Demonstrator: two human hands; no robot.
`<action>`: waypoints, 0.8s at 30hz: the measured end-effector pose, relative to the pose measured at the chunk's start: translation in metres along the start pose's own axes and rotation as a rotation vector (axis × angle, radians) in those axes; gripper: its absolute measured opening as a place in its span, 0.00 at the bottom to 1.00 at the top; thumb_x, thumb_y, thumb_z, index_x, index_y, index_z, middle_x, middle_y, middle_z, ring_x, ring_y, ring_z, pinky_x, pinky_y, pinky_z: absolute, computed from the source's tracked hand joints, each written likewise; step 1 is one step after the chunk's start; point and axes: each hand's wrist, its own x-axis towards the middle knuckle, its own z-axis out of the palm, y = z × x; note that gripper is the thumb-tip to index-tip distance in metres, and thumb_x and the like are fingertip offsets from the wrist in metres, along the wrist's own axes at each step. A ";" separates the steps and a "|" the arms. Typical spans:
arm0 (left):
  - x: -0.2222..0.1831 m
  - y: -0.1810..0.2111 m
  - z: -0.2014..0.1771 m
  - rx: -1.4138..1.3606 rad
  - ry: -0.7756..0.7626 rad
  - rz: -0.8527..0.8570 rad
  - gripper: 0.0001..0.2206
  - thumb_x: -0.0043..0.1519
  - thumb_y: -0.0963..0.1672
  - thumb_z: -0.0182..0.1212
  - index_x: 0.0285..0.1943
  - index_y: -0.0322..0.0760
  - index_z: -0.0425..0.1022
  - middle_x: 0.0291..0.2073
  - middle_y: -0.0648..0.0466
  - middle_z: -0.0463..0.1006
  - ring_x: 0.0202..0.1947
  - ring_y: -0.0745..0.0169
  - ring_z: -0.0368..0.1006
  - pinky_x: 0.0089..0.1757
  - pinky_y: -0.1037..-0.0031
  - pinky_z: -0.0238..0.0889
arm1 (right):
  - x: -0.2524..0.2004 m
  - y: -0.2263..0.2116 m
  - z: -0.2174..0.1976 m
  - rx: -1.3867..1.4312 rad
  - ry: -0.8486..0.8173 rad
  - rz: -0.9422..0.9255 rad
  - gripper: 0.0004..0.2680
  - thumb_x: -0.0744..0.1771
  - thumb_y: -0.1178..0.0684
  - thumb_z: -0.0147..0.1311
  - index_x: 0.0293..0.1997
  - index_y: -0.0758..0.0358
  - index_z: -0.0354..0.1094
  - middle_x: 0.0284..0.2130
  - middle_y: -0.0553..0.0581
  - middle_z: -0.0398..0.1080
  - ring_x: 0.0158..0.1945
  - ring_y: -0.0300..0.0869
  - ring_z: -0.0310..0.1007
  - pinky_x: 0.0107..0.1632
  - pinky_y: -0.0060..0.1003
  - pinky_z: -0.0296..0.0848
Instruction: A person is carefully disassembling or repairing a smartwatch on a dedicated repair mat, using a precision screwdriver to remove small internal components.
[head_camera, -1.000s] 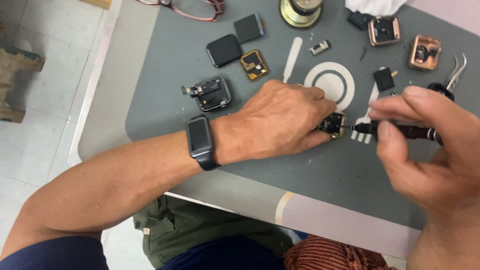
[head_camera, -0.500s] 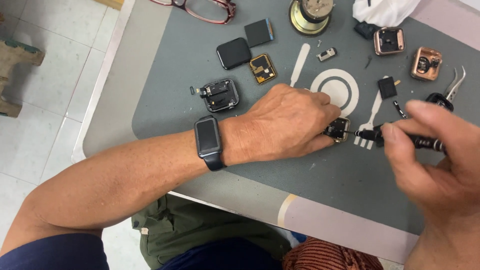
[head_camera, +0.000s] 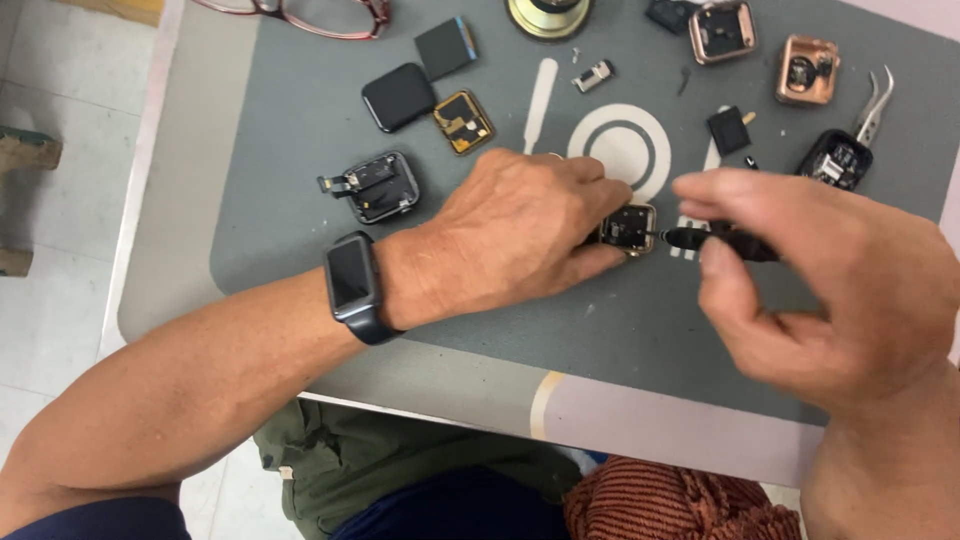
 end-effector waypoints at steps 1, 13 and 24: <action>0.000 0.000 0.001 0.017 0.001 0.000 0.16 0.63 0.53 0.67 0.39 0.39 0.71 0.29 0.53 0.73 0.27 0.43 0.73 0.20 0.52 0.62 | -0.004 0.010 0.005 -0.012 0.072 -0.154 0.12 0.67 0.64 0.56 0.58 0.71 0.74 0.46 0.61 0.80 0.50 0.49 0.80 0.52 0.43 0.75; -0.002 0.000 -0.002 0.059 0.052 0.067 0.18 0.63 0.52 0.70 0.48 0.37 0.74 0.31 0.52 0.75 0.31 0.44 0.75 0.22 0.51 0.64 | -0.001 0.021 0.000 -0.054 0.025 -0.242 0.07 0.73 0.61 0.57 0.56 0.69 0.67 0.38 0.56 0.74 0.40 0.52 0.76 0.42 0.46 0.70; -0.003 -0.002 0.001 0.094 0.098 0.090 0.19 0.63 0.52 0.70 0.53 0.37 0.77 0.34 0.54 0.76 0.30 0.45 0.76 0.22 0.52 0.64 | -0.001 0.013 -0.004 -0.139 -0.139 -0.095 0.03 0.73 0.53 0.51 0.49 0.58 0.66 0.16 0.54 0.55 0.18 0.51 0.58 0.25 0.47 0.56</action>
